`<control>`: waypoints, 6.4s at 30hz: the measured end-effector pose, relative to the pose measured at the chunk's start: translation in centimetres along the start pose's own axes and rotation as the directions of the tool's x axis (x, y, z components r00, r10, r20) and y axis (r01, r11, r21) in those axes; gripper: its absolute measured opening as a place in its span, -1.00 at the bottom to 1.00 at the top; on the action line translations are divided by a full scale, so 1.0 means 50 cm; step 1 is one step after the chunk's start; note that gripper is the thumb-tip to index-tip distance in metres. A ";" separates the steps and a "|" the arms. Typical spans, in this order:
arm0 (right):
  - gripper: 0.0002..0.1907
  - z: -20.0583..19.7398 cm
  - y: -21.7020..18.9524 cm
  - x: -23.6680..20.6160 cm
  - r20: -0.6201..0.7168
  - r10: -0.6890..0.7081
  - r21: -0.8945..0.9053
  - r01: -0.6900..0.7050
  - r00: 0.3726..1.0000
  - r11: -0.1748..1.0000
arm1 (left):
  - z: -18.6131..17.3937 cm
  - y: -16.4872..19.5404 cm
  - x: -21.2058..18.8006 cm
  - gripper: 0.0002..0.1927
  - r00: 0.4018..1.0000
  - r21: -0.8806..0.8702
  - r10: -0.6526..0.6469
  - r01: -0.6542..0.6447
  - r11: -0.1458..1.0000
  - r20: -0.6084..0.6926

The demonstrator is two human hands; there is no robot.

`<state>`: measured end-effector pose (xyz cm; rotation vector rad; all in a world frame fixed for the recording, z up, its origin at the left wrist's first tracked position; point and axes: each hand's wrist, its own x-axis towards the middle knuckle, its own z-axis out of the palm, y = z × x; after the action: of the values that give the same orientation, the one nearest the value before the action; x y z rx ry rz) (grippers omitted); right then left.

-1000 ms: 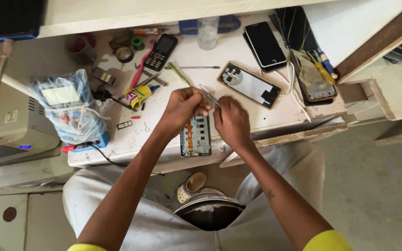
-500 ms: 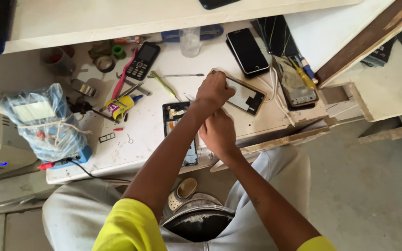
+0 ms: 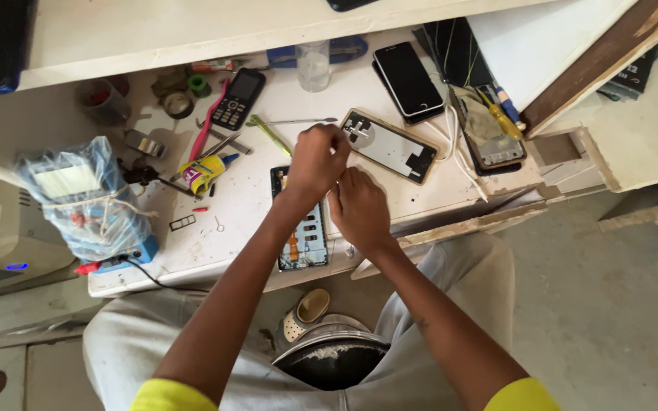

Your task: The person repairs a disassembled smartphone at a workbench. They manipulate components on the exposed phone motherboard with tweezers and a screwdriver, then use multimeter probes to test points on the board, continuing to work on the internal parts throughout the clip.

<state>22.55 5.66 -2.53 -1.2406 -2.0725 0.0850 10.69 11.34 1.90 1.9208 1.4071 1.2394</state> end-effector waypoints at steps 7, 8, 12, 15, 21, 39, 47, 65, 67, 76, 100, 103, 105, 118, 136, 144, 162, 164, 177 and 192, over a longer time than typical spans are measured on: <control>-0.87 0.004 0.005 -0.004 -0.036 -0.026 -0.053 0.024 0.999 0.998 | -0.114 -0.066 -0.134 -0.82 0.994 0.226 -0.106 0.105 0.969 -0.004; -0.86 0.005 0.006 -0.005 -0.045 -0.030 -0.053 0.027 0.999 0.998 | -0.129 -0.074 -0.148 -0.82 0.993 0.284 -0.119 0.114 0.952 0.001; -0.87 0.008 0.011 -0.006 -0.063 -0.055 -0.056 0.052 0.996 0.997 | -0.157 -0.085 -0.180 -0.61 0.977 0.414 -0.210 0.175 0.893 0.041; -0.85 0.011 0.014 -0.007 -0.055 -0.037 -0.072 0.033 0.998 0.997 | -0.151 -0.066 -0.188 -0.20 0.929 0.471 -0.356 0.270 0.840 0.102; -0.86 0.013 0.019 -0.006 -0.034 -0.035 -0.084 0.032 0.999 0.996 | -0.108 -0.011 -0.205 0.11 0.924 0.647 -0.363 0.203 0.735 0.123; -0.87 0.015 0.019 -0.008 -0.064 -0.033 -0.061 0.029 0.997 0.998 | -0.161 -0.083 -0.209 -0.38 0.990 0.617 -0.144 0.106 0.780 0.011; -0.88 0.017 0.022 -0.010 -0.047 -0.019 -0.068 0.015 0.999 0.998 | -0.184 -0.115 -0.177 -0.35 0.979 0.625 -0.097 -0.038 0.780 0.182; -0.88 0.014 0.020 -0.008 -0.056 -0.030 -0.060 0.027 0.998 0.998 | -0.173 -0.116 -0.173 -0.45 0.939 0.751 0.061 -0.307 0.585 0.337; -0.89 0.014 0.020 -0.009 -0.055 -0.033 -0.063 0.029 0.998 0.998 | -0.173 -0.117 -0.176 -0.45 0.940 0.757 0.063 -0.310 0.576 0.336; -0.89 0.015 0.019 -0.009 -0.062 -0.029 -0.053 0.026 0.998 0.998 | -0.171 -0.122 -0.184 -0.37 0.947 0.778 0.120 -0.313 0.545 0.297; -0.87 0.016 0.017 -0.007 -0.050 -0.018 -0.079 0.014 0.999 0.997 | -0.198 -0.136 -0.132 -0.76 0.998 0.274 -0.037 0.024 0.961 0.042; -0.87 0.017 0.016 -0.008 -0.051 -0.014 -0.082 0.010 0.999 0.997 | -0.192 -0.139 -0.130 -0.80 0.999 0.192 -0.048 0.046 0.980 0.011; -0.87 0.016 0.016 -0.008 -0.054 -0.020 -0.079 0.016 0.998 0.997 | -0.184 -0.142 -0.129 -0.80 0.998 0.175 -0.007 0.018 0.984 -0.062; -0.88 0.014 0.015 -0.008 -0.062 -0.016 -0.058 0.012 0.998 0.998 | -0.156 -0.138 -0.129 -0.81 0.971 0.111 -0.062 0.090 0.990 -0.232; -0.88 0.016 0.017 -0.009 -0.063 -0.023 -0.069 0.019 0.998 0.997 | -0.145 -0.139 -0.143 -0.77 0.963 0.271 -0.026 0.101 0.957 -0.267; -0.88 0.014 0.018 -0.009 -0.075 -0.033 -0.055 0.029 0.997 0.998 | -0.143 -0.140 -0.143 -0.77 0.957 0.256 0.011 0.066 0.964 -0.289; -0.89 0.012 0.018 -0.008 -0.075 -0.040 -0.064 0.035 0.996 0.997 | -0.146 -0.142 -0.147 -0.85 0.948 0.181 0.018 0.042 0.983 -0.318; -0.88 0.013 0.017 -0.009 -0.065 -0.031 -0.068 0.026 0.997 0.997 | -0.144 -0.141 -0.150 -0.84 0.951 0.211 0.028 0.040 0.977 -0.308; -0.88 0.013 0.013 -0.009 -0.080 -0.026 -0.057 0.022 0.996 0.998 | -0.143 -0.136 -0.163 -0.87 0.941 0.186 0.027 0.039 0.982 -0.337; -0.88 0.011 0.005 -0.009 -0.032 0.016 -0.096 -0.019 0.999 0.995 | -0.082 -0.081 -0.061 -0.64 0.977 -0.115 -0.029 0.004 0.993 -0.213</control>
<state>22.52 5.59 -3.26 -1.3103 -2.0601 -0.0265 4.90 9.47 -0.43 1.7374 1.4192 1.5229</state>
